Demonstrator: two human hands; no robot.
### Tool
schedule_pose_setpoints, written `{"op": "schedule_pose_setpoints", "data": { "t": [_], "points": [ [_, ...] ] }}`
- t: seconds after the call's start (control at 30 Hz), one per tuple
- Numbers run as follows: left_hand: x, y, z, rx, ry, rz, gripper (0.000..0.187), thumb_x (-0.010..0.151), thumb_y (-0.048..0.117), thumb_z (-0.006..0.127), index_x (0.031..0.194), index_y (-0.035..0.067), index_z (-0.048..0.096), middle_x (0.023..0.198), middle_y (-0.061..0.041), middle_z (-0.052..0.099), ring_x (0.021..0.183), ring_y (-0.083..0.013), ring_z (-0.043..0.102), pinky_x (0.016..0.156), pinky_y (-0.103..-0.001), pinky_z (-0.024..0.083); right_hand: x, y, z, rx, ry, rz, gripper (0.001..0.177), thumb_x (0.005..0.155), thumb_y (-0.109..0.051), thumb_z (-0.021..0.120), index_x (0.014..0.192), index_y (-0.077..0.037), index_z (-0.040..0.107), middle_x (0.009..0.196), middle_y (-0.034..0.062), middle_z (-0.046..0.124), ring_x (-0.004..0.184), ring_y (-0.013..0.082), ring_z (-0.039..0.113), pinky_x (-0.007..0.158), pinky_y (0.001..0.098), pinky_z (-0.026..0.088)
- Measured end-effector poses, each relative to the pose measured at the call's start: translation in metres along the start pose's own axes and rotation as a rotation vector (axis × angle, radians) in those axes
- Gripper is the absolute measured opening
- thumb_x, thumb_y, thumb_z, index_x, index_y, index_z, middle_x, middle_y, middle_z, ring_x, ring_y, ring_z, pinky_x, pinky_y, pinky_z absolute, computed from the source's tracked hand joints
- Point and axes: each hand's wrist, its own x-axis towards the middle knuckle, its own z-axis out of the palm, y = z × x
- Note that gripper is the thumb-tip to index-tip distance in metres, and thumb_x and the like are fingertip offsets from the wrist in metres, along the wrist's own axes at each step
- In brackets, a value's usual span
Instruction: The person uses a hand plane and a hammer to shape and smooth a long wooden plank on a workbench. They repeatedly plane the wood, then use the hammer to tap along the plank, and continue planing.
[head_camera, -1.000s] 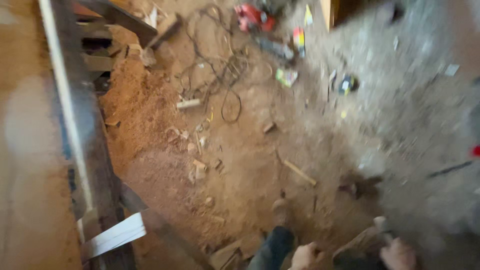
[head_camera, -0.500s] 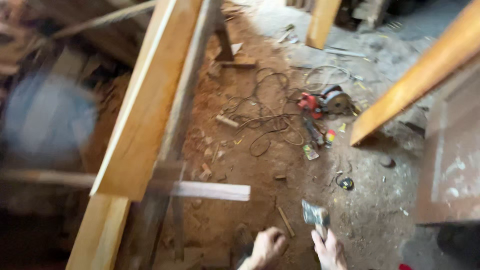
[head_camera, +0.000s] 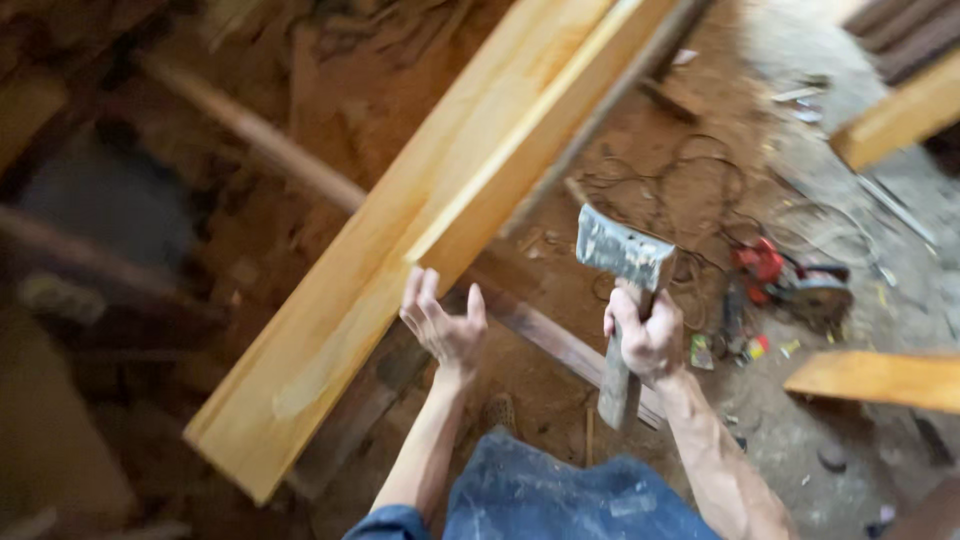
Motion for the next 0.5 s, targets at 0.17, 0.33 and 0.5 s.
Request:
{"op": "schedule_pose_setpoints", "data": {
  "t": [0.17, 0.33, 0.5],
  "points": [
    [0.024, -0.053, 0.034, -0.136, -0.205, -0.446, 0.102, 0.064, 0.033, 0.096, 0.143, -0.004, 0.044, 0.142, -0.023, 0.052, 0.134, -0.0394, 0.048, 0.114, -0.046, 0.038, 0.051, -0.031, 0.064, 0.089, -0.219, -0.128, 0.016, 0.104, -0.015, 0.06, 0.11, -0.001, 0.056, 0.075, 0.0038, 0.063, 0.062, 0.0115, 0.061, 0.057, 0.028, 0.051],
    [0.013, -0.08, 0.08, -0.245, -0.199, -0.602, 0.042, 0.08, 0.025, 0.089, 0.114, 0.011, 0.068, 0.101, -0.016, 0.076, 0.096, -0.033, 0.075, 0.084, -0.041, 0.059, 0.08, -0.028, 0.111, 0.14, -0.392, -0.198, 0.02, 0.107, -0.017, 0.062, 0.115, -0.001, 0.055, 0.08, 0.004, 0.064, 0.065, 0.0122, 0.062, 0.059, 0.0289, 0.052],
    [0.003, -0.073, 0.093, -0.345, -0.095, -0.601, 0.03, 0.084, 0.021, 0.083, 0.106, 0.01, 0.064, 0.093, -0.015, 0.076, 0.09, -0.0322, 0.077, 0.075, -0.041, 0.06, 0.101, -0.024, 0.148, -0.378, -0.594, -0.223, 0.025, 0.1, -0.02, 0.064, 0.111, 0.0, 0.055, 0.065, 0.0036, 0.066, 0.055, 0.0121, 0.065, 0.051, 0.0295, 0.052]
  ]
}}
